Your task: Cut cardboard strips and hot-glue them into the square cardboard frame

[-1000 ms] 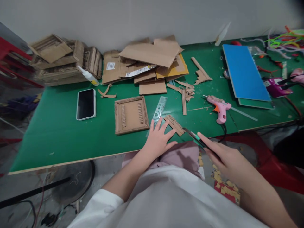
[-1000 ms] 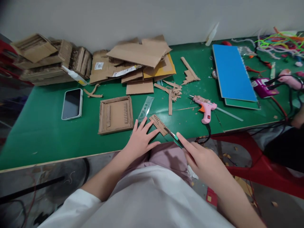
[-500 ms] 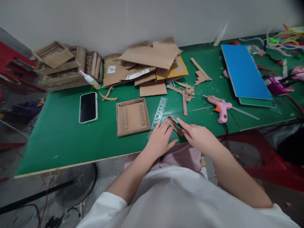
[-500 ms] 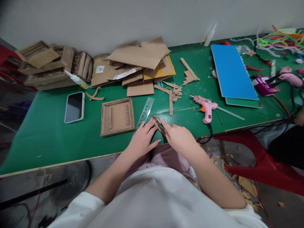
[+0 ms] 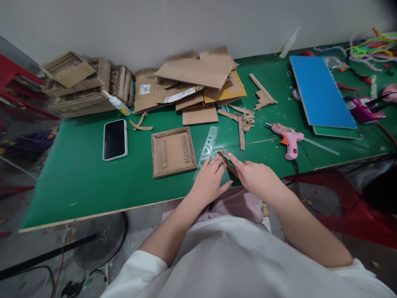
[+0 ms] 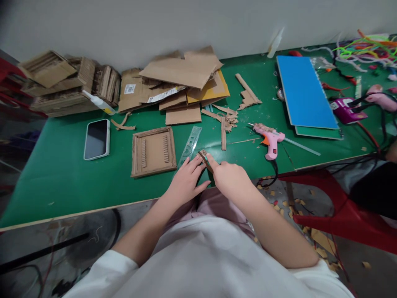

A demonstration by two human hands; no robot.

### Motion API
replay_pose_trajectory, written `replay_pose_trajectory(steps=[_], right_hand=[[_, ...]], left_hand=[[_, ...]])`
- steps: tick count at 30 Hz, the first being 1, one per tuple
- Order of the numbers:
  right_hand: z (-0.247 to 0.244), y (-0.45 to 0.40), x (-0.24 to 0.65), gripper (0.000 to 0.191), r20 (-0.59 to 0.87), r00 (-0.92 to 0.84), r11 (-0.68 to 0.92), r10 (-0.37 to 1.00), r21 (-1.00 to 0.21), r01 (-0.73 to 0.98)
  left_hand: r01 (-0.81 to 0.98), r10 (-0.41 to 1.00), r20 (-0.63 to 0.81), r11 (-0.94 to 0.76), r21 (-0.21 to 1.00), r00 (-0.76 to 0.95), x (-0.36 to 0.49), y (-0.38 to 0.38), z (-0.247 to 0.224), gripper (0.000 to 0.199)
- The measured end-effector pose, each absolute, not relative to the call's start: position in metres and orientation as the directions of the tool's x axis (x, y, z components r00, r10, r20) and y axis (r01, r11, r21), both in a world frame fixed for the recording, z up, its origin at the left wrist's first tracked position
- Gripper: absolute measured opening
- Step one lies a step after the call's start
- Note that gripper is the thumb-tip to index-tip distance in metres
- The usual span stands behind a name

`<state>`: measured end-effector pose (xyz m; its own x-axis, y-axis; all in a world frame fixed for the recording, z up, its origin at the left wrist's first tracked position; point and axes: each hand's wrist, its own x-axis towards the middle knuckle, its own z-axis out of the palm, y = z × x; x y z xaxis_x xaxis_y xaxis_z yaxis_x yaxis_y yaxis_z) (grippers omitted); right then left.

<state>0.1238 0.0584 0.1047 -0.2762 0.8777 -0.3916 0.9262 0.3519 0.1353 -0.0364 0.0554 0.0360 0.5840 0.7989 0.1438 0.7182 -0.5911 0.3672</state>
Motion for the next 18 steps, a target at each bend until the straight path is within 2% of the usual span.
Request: replay_pose_trajectory(steps=[18], right_hand=[[0.1084,0.0605,0.1220,0.054,-0.378,-0.305,0.381,0.874,0.145,0.913]], left_hand=[[0.746,0.814,0.163,-0.578,0.331,0.558,-0.0340,0.0536,0.0360,0.040]])
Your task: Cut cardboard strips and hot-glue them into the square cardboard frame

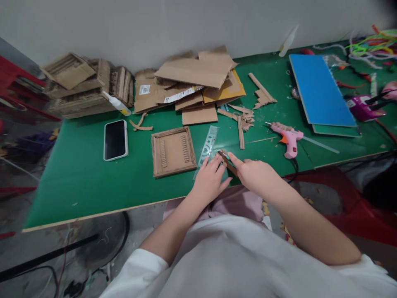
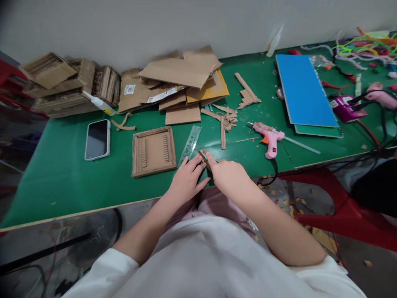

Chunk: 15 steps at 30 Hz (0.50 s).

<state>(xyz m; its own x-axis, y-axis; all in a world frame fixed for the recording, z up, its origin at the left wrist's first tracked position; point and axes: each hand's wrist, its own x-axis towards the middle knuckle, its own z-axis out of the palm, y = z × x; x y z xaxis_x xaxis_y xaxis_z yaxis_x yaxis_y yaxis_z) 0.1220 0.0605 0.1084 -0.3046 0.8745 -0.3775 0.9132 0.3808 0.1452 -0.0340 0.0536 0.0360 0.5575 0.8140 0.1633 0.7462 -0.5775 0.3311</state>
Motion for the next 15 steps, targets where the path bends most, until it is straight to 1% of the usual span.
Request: replay_pose_trajectory(steps=[7,15], right_hand=[[0.110,0.058,0.122,0.056,-0.408,-0.284,0.371,0.868,0.150,0.917],[0.109,0.050,0.129,0.058,-0.408,-0.287,0.383,0.867,0.175,0.907]], left_hand=[[0.757,0.820,0.159,-0.570,0.318,0.550,-0.034,0.053,0.034,0.041],[0.757,0.823,0.169,-0.567,0.326,0.543,-0.033,0.054,0.035,0.041]])
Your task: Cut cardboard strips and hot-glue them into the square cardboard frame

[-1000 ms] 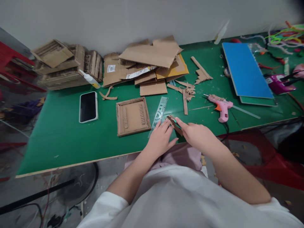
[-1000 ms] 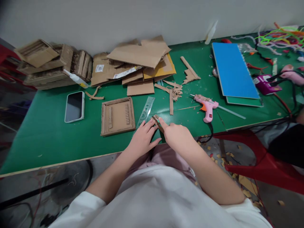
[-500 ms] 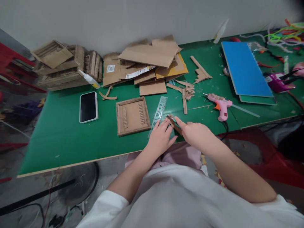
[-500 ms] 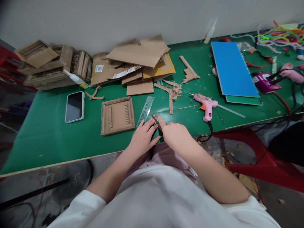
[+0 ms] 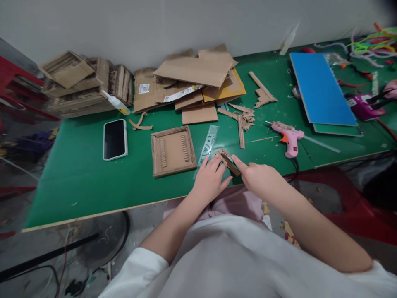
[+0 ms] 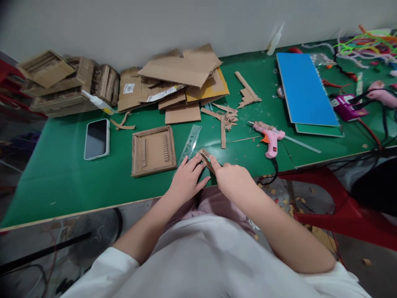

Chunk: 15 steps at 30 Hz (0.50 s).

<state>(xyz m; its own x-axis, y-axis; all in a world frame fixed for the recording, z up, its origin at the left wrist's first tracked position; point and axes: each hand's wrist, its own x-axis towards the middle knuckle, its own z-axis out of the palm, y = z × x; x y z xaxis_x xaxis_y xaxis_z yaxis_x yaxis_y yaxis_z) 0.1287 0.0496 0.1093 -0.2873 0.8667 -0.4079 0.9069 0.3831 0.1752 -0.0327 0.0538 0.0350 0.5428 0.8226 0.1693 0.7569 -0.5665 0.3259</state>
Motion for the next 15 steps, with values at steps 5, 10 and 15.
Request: replay_pose_trajectory(steps=[5,10,15], right_hand=[[0.107,0.042,0.133,0.057,-0.394,-0.279,0.373,0.876,0.186,0.909],[0.106,0.035,0.140,0.057,-0.422,-0.274,0.387,0.864,0.210,0.898],[0.106,0.025,0.148,0.057,-0.451,-0.259,0.390,0.854,0.226,0.893]], left_hand=[[0.757,0.822,0.175,-0.568,0.325,0.542,-0.033,0.053,0.034,0.039],[0.761,0.823,0.168,-0.566,0.317,0.542,-0.033,0.053,0.034,0.040],[0.770,0.825,0.158,-0.564,0.298,0.543,-0.032,0.054,0.034,0.041]])
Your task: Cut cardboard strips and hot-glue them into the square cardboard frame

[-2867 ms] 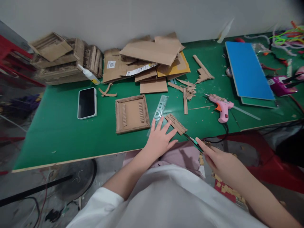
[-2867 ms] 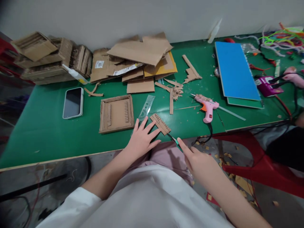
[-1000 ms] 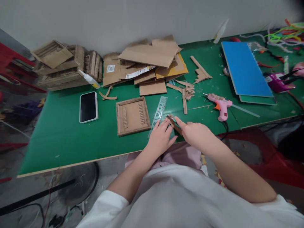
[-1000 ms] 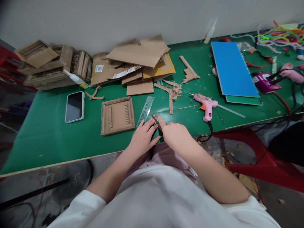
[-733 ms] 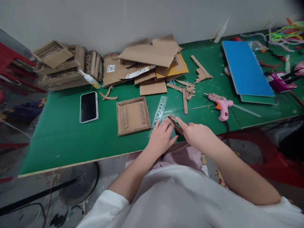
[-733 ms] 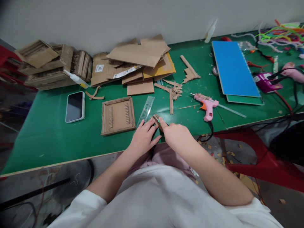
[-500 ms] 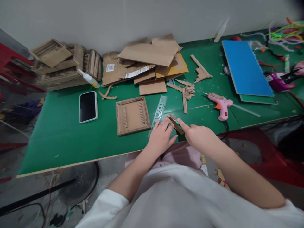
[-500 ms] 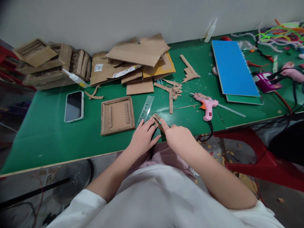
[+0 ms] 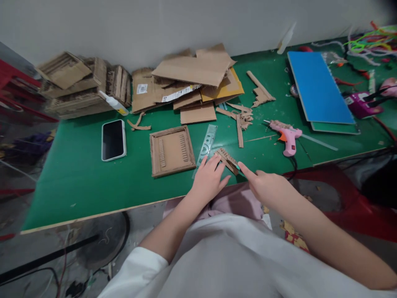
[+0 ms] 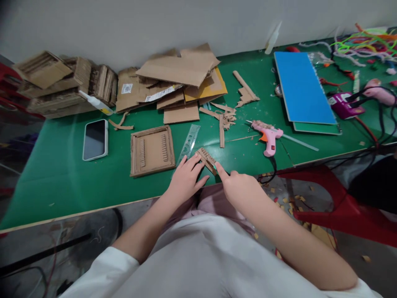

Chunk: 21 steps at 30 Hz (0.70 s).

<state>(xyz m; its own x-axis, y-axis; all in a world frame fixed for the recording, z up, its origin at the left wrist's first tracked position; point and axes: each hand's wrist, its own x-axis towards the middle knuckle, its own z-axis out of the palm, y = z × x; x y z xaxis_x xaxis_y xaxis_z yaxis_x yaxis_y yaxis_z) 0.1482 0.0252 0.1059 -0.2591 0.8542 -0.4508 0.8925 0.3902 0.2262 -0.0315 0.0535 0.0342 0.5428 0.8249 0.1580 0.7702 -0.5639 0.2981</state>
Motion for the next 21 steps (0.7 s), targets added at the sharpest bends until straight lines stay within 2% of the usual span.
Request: replay_pose_trajectory(steps=[16,21], right_hand=[[0.108,-0.005,0.167,0.063,-0.518,-0.193,0.360,0.833,0.245,0.900],[0.105,-0.015,0.177,0.066,-0.496,-0.207,0.370,0.843,0.255,0.893]], left_hand=[[0.775,0.822,0.171,-0.569,0.275,0.543,-0.032,0.054,0.033,0.040],[0.773,0.821,0.191,-0.571,0.277,0.538,-0.032,0.054,0.033,0.040]])
